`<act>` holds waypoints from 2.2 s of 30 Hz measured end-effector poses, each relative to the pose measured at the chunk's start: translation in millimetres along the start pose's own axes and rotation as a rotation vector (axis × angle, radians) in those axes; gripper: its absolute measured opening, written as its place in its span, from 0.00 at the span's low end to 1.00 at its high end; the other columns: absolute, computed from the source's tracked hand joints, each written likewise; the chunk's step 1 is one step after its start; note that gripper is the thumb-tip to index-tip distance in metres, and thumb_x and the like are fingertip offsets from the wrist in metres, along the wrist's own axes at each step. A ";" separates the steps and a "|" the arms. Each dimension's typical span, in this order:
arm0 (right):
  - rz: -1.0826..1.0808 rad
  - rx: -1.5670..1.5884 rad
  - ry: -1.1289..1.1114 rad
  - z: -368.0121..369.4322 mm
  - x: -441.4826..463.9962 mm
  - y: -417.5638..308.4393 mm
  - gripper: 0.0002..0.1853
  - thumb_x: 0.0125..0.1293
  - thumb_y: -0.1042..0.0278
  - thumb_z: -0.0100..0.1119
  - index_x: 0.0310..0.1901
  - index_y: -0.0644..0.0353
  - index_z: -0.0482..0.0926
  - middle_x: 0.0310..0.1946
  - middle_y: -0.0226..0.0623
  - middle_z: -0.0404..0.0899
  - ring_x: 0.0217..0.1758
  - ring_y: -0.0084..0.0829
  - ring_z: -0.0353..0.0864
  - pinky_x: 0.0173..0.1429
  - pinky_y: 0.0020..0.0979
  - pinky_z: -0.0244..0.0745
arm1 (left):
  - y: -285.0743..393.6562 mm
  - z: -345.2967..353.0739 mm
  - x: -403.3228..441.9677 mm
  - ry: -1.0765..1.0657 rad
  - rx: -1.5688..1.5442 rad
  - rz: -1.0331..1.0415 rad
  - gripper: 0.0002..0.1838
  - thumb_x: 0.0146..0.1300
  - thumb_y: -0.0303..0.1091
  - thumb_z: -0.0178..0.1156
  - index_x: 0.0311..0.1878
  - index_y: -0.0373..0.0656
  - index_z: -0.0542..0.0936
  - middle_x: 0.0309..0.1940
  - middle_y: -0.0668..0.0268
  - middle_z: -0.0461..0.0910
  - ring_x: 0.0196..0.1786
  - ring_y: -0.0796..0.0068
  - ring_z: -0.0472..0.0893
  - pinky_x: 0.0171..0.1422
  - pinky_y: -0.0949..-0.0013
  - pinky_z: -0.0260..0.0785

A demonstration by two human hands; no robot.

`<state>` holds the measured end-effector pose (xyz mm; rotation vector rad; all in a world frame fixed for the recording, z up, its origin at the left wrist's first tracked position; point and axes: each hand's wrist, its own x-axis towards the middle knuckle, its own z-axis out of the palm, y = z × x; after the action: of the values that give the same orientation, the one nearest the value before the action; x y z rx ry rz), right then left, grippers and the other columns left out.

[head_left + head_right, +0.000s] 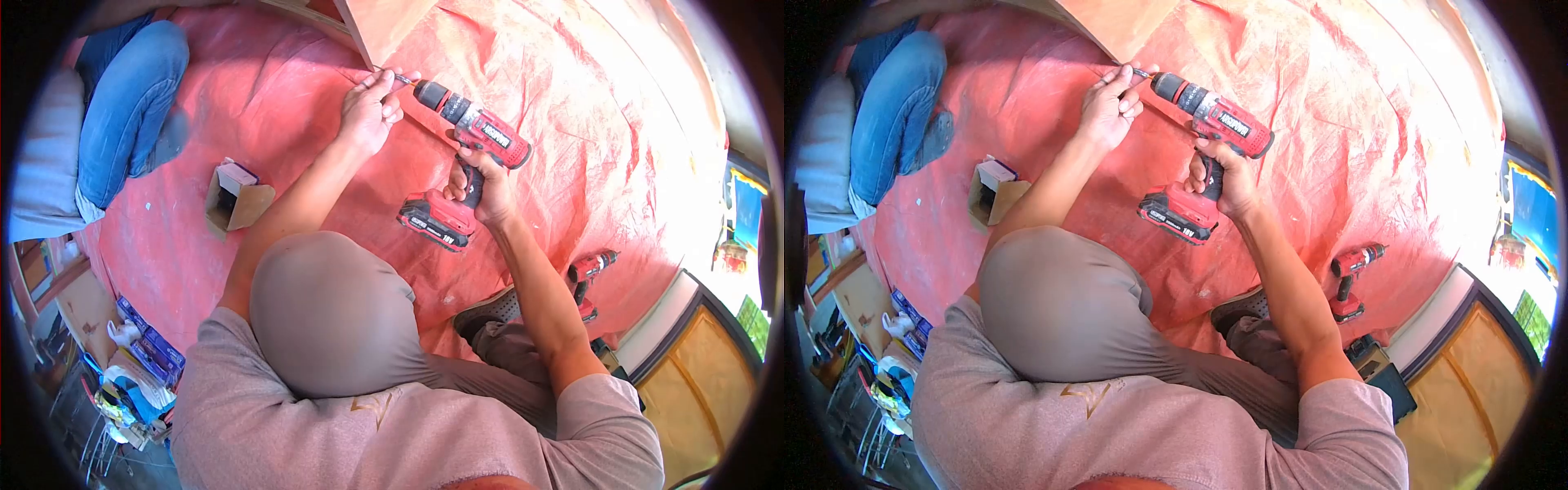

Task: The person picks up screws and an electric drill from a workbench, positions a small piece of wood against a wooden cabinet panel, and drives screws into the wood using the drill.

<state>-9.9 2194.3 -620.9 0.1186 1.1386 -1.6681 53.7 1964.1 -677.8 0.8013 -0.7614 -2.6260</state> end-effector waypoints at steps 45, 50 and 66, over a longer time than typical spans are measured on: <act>0.122 0.224 -0.159 -78.5 61.6 36.5 0.13 0.73 0.63 0.61 0.54 0.55 0.82 0.23 0.27 0.68 0.21 0.26 0.67 0.31 0.32 0.67 | 45.6 -112.7 55.2 -0.020 1.274 0.396 0.24 0.74 0.53 0.64 0.35 0.39 0.86 0.28 0.50 0.84 0.27 0.61 0.79 0.38 0.56 0.72; 0.094 0.227 -0.155 -76.9 66.3 39.3 0.14 0.71 0.62 0.62 0.55 0.55 0.82 0.23 0.26 0.67 0.21 0.25 0.66 0.29 0.33 0.65 | 49.3 -112.7 65.3 -0.031 1.514 0.596 0.18 0.68 0.47 0.67 0.30 0.42 0.85 0.27 0.56 0.84 0.30 0.54 0.84 0.37 0.54 0.76; 0.108 0.249 -0.087 -74.1 72.7 45.7 0.16 0.68 0.61 0.65 0.54 0.56 0.82 0.20 0.28 0.66 0.18 0.26 0.64 0.27 0.34 0.62 | 19.0 -120.5 86.7 0.046 1.456 1.111 0.12 0.64 0.44 0.73 0.26 0.53 0.85 0.27 0.72 0.84 0.29 0.68 0.85 0.31 0.61 0.78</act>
<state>-37.6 2197.9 -730.9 0.2583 0.8419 -1.6952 56.8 1864.5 -789.4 0.3928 -2.2372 -0.8083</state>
